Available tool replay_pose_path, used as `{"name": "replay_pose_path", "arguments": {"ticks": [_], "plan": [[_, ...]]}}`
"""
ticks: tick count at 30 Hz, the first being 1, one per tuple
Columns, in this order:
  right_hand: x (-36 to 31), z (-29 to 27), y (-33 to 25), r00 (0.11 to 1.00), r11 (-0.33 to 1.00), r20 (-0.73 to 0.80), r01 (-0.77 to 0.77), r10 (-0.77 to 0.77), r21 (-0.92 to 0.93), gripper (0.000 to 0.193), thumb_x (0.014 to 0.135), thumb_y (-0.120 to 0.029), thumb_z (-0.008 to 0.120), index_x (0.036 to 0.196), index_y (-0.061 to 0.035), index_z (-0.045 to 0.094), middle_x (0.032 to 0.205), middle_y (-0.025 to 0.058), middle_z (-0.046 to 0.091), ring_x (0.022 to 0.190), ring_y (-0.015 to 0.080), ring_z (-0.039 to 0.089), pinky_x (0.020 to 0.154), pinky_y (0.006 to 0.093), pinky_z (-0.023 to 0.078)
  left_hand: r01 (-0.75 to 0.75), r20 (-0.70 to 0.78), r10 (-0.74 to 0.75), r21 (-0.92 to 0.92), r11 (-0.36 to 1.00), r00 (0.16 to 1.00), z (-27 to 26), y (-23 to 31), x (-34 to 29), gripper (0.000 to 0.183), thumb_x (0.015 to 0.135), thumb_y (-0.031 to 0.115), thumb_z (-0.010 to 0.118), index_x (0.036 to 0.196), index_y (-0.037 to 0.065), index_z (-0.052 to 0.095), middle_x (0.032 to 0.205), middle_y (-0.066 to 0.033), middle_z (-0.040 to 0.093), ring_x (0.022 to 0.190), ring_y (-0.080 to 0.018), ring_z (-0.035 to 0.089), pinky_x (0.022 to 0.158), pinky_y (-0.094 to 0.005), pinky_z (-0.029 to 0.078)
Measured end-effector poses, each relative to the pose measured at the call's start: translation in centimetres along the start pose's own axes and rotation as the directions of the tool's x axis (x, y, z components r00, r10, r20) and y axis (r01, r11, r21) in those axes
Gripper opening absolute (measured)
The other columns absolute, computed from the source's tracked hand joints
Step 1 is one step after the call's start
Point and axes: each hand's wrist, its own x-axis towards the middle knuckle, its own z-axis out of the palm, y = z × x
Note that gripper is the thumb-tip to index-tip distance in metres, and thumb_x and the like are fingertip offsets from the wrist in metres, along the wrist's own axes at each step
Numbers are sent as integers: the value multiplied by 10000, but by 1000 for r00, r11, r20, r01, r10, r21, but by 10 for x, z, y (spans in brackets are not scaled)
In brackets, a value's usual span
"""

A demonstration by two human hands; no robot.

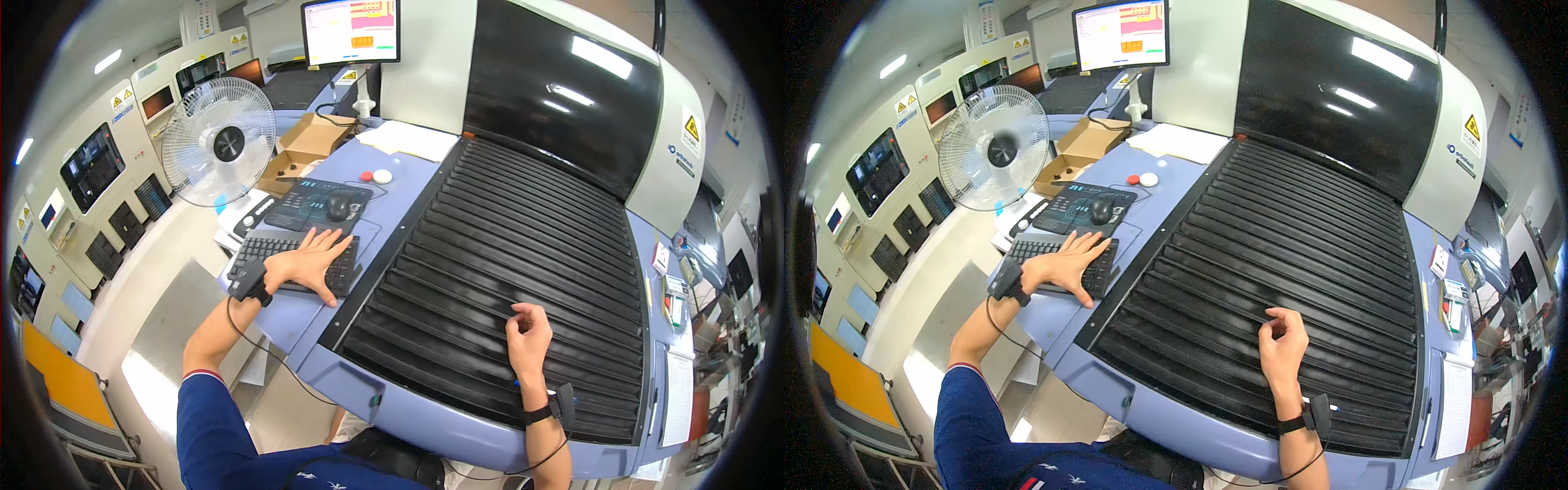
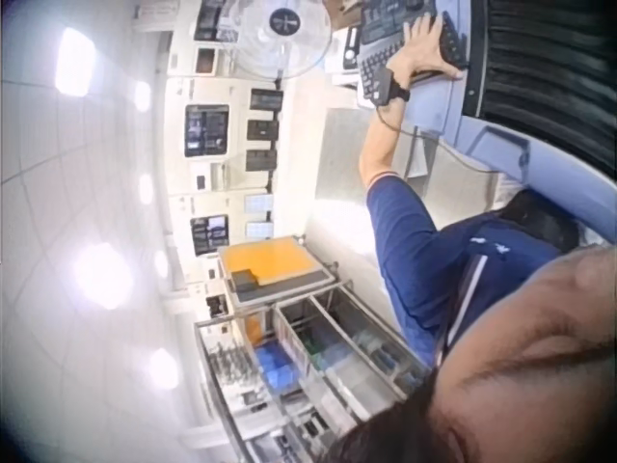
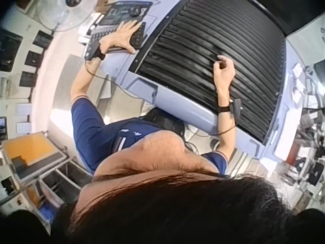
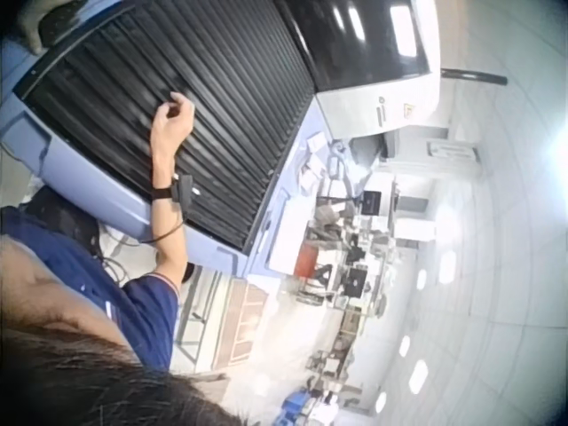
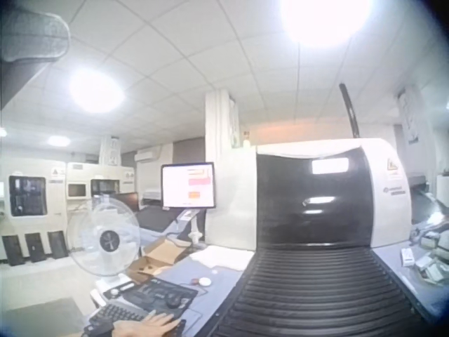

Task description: The person operates a computer using a mouse and keyboard, then opens the lid of a machine to retrieve a large circuit board panel and hold it up toward the light.

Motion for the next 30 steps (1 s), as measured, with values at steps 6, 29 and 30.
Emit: {"name": "replay_pose_path", "arguments": {"ticks": [6, 29, 30], "plan": [[0, 2, -13, 999, 1000, 24, 22, -22, -11, 252, 791, 79, 629, 1018, -14, 686, 874, 79, 643, 700, 137, 623, 650, 268, 522, -427, -545, 228, -270, 863, 807, 2, 94, 20, 770, 830, 412, 804, 1423, 10, 520, 1457, -247, 509, 1373, -398, 464, 1145, -453, 376], [17, -26, -7, 997, 999, -63, -34, 33, -16, 152, 838, 109, 581, 917, -2, 649, 1135, 153, 743, 717, 20, 583, 539, 174, 445, -406, -666, -175, -618, 673, 725, 27, 128, 68, 170, 859, 99, 726, 955, 0, 626, 1066, -158, 725, 968, -280, 708, 831, -351, 555], [18, -31, -7, 995, 999, -80, -53, 52, -10, 165, 838, 110, 578, 929, -4, 655, 1135, 146, 745, 684, 38, 587, 557, 189, 472, -394, -692, -191, -592, 703, 697, 24, 131, 66, 212, 861, 119, 730, 1006, 0, 629, 1133, -171, 702, 1018, -300, 691, 857, -368, 549]]}}
